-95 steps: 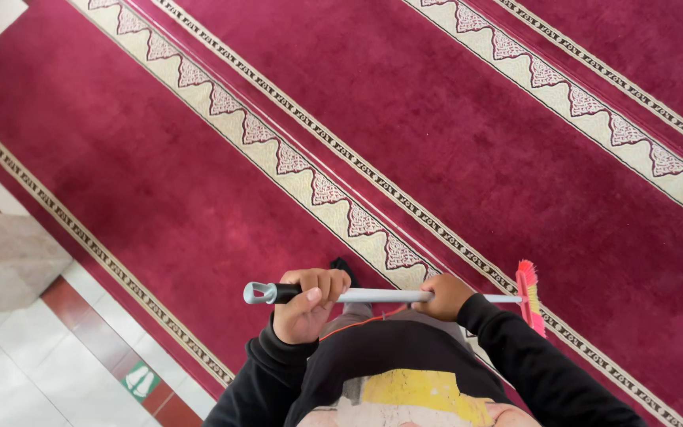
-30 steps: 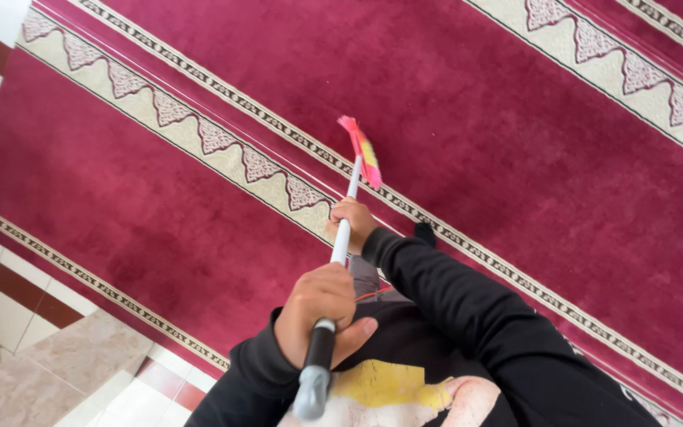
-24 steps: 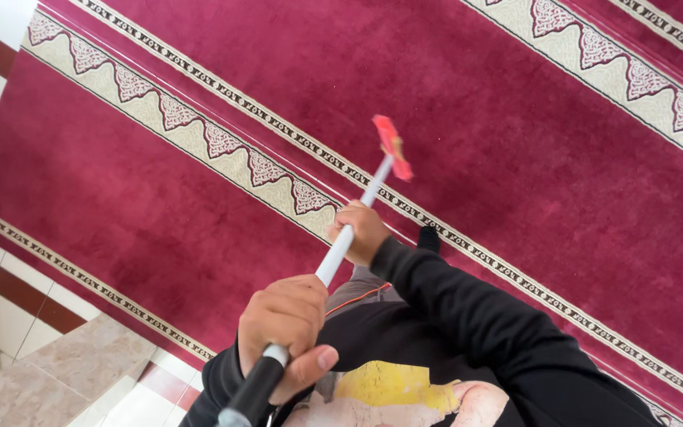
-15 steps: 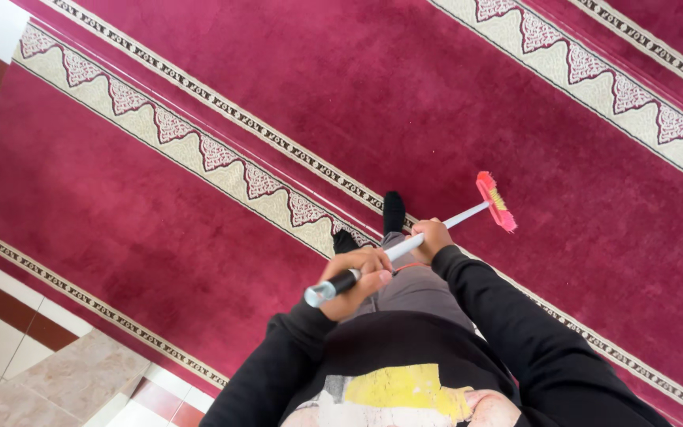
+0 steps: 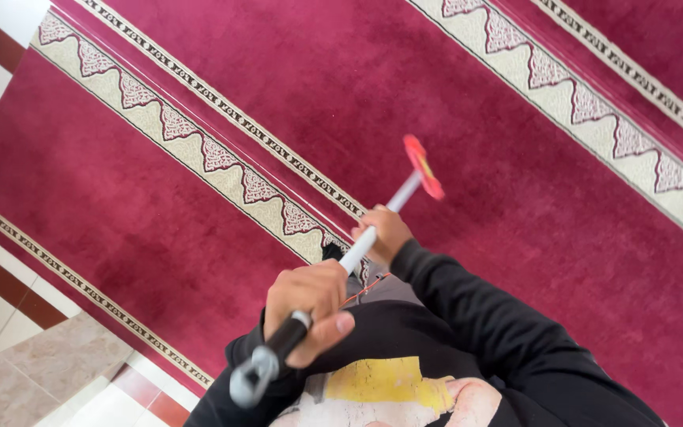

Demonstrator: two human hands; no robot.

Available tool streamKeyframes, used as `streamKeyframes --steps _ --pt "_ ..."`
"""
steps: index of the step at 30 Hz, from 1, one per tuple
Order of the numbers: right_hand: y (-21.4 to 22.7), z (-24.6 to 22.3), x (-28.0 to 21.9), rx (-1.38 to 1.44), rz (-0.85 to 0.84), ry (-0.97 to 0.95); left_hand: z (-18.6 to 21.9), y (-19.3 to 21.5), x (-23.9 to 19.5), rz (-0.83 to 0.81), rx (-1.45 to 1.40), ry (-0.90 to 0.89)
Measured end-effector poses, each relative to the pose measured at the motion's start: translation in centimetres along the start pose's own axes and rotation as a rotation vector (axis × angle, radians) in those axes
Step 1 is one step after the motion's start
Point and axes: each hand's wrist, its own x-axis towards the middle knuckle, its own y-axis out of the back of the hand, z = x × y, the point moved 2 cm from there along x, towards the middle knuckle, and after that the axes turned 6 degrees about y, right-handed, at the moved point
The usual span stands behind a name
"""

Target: The person sweeps the carpet using a long-handled broom.

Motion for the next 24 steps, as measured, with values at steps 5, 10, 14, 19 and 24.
streamKeyframes --steps 5,10,14,19,24 --pt "-0.1 7.2 -2.1 -0.222 0.049 -0.026 -6.7 -0.4 0.6 0.285 -0.229 0.23" --pt "-2.0 9.3 3.4 -0.049 -0.008 0.151 -4.9 -2.4 2.2 0.131 0.143 0.177" --pt "-1.6 4.5 8.3 0.065 -0.037 0.164 -1.3 -1.1 3.5 0.197 0.305 0.031" --pt "0.8 -1.5 6.8 0.104 -0.045 0.128 0.8 0.6 1.7 0.373 0.058 -0.09" --pt "-0.2 3.0 4.6 -0.091 0.028 0.029 -4.4 1.5 1.7 0.567 -0.201 0.114"
